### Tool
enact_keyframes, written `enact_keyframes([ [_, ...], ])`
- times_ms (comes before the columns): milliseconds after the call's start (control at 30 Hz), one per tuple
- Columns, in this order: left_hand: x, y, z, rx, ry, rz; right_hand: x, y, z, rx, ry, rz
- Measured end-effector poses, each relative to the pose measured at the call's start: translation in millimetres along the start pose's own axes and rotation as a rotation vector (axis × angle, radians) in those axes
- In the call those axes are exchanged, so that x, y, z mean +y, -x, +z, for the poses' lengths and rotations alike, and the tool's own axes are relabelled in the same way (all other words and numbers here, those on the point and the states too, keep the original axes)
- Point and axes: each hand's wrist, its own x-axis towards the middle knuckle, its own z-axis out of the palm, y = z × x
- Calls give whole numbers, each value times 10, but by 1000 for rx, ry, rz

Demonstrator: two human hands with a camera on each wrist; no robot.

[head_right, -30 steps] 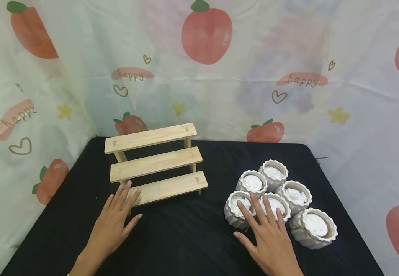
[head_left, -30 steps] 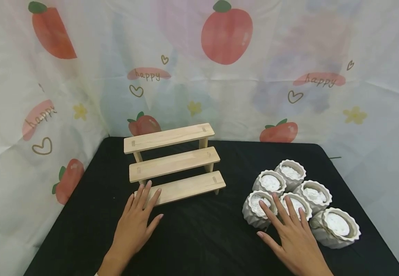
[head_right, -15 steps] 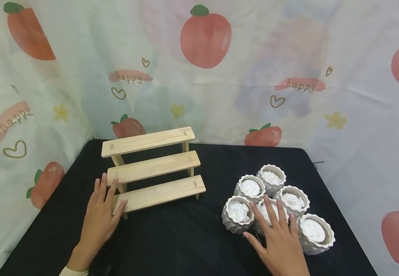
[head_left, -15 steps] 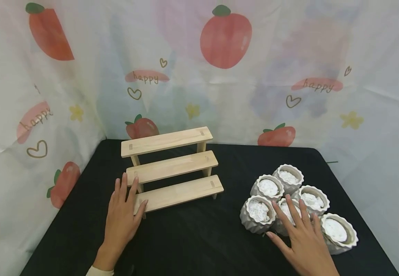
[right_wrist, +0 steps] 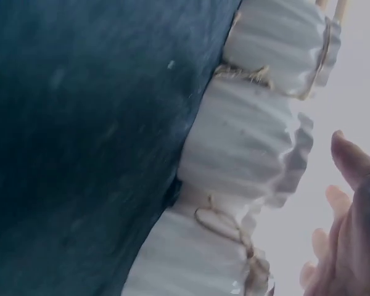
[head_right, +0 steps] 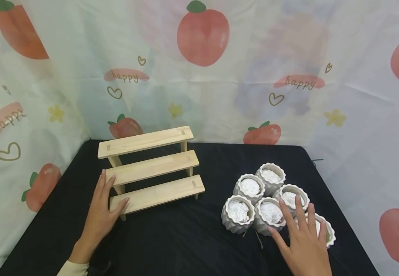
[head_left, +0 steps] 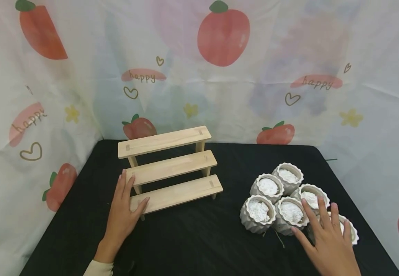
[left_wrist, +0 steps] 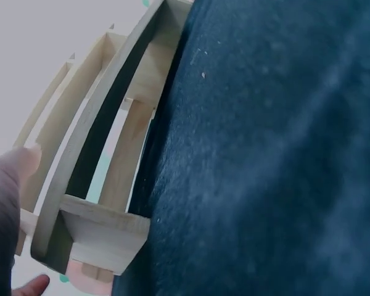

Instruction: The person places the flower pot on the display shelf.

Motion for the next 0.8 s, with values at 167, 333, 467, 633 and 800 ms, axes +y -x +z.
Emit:
enact_keyframes([
  [167, -41, 8, 69, 42, 99, 31, 106, 25, 17, 14, -25, 39],
  [333, -94, 13, 136, 67, 152, 77, 160, 21, 37, 46, -65, 43],
  [467, -124, 19, 167, 78, 177, 105, 195, 26, 22, 46, -111, 78],
  [633, -158, 19, 183, 85, 208, 150, 248, 17, -32, 21, -219, 128],
  [800, -176, 1, 193, 98, 227, 172, 356, 6, -113, 11, -225, 187],
])
